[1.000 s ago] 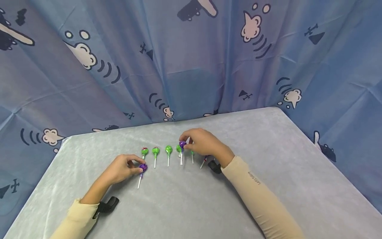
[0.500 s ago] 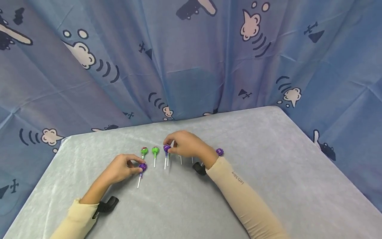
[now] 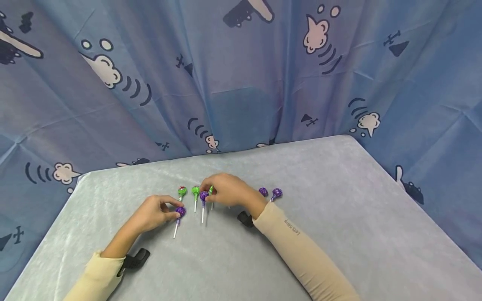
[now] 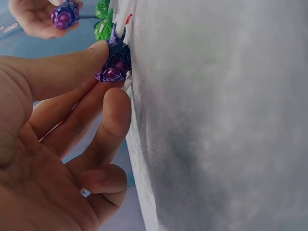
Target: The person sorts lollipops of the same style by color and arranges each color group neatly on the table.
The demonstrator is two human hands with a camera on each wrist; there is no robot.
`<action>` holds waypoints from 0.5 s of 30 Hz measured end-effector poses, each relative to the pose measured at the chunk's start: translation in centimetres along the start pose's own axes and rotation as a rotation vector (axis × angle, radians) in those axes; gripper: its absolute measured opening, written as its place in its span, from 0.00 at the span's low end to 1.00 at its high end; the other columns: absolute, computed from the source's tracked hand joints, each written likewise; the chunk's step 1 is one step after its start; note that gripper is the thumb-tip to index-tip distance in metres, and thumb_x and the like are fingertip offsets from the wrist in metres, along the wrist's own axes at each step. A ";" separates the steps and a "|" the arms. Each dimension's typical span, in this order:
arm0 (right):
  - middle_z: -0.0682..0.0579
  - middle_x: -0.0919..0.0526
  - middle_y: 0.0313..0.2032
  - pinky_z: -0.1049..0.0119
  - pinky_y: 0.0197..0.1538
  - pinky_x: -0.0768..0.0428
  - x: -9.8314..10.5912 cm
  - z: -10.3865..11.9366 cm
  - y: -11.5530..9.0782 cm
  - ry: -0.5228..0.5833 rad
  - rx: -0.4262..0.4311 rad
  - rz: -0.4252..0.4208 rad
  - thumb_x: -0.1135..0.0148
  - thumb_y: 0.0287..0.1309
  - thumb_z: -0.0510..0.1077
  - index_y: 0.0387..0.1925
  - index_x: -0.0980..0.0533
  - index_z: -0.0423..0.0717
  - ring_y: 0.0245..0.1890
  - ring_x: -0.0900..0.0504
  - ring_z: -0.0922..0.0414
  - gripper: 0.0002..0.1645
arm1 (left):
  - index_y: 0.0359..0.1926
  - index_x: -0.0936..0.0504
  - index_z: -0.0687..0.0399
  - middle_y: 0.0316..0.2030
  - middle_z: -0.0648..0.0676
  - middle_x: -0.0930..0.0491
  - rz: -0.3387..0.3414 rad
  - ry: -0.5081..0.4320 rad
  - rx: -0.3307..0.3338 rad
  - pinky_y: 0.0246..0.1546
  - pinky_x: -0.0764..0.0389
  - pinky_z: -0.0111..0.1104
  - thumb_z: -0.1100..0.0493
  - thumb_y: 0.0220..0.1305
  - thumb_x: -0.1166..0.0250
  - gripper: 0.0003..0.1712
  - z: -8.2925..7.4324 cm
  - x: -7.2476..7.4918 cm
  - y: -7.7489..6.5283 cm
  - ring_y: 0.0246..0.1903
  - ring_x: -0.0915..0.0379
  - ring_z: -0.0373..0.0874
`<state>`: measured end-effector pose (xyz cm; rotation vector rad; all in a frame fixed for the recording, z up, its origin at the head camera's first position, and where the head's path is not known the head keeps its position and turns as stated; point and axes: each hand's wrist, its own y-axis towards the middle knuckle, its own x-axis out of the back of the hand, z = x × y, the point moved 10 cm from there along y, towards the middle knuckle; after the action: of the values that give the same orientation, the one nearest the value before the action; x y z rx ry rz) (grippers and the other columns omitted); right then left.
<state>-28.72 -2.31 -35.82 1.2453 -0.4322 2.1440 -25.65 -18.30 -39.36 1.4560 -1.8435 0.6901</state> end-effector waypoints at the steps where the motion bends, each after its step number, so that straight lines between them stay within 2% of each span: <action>1: 0.57 0.14 0.50 0.64 0.49 0.21 -0.2 0.1 0.1 -0.002 0.004 0.002 0.34 0.63 0.45 0.52 0.18 0.52 0.42 0.17 0.62 0.16 | 0.41 0.10 0.52 0.35 0.53 0.13 -0.001 0.000 -0.005 0.23 0.29 0.29 0.62 0.52 0.24 0.12 -0.1 0.0 0.0 0.22 0.29 0.37; 15: 0.61 0.14 0.45 0.67 0.45 0.22 -2.1 0.9 0.5 -0.031 -0.015 0.036 0.33 0.62 0.48 0.48 0.17 0.56 0.40 0.18 0.65 0.13 | 0.40 0.10 0.50 0.35 0.52 0.13 -0.008 0.034 0.012 0.24 0.29 0.29 0.62 0.52 0.24 0.11 -0.1 0.1 0.0 0.24 0.29 0.37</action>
<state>-27.70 -3.91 -37.21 1.2729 -0.4863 2.1501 -25.68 -18.24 -39.22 1.4497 -1.8100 0.7191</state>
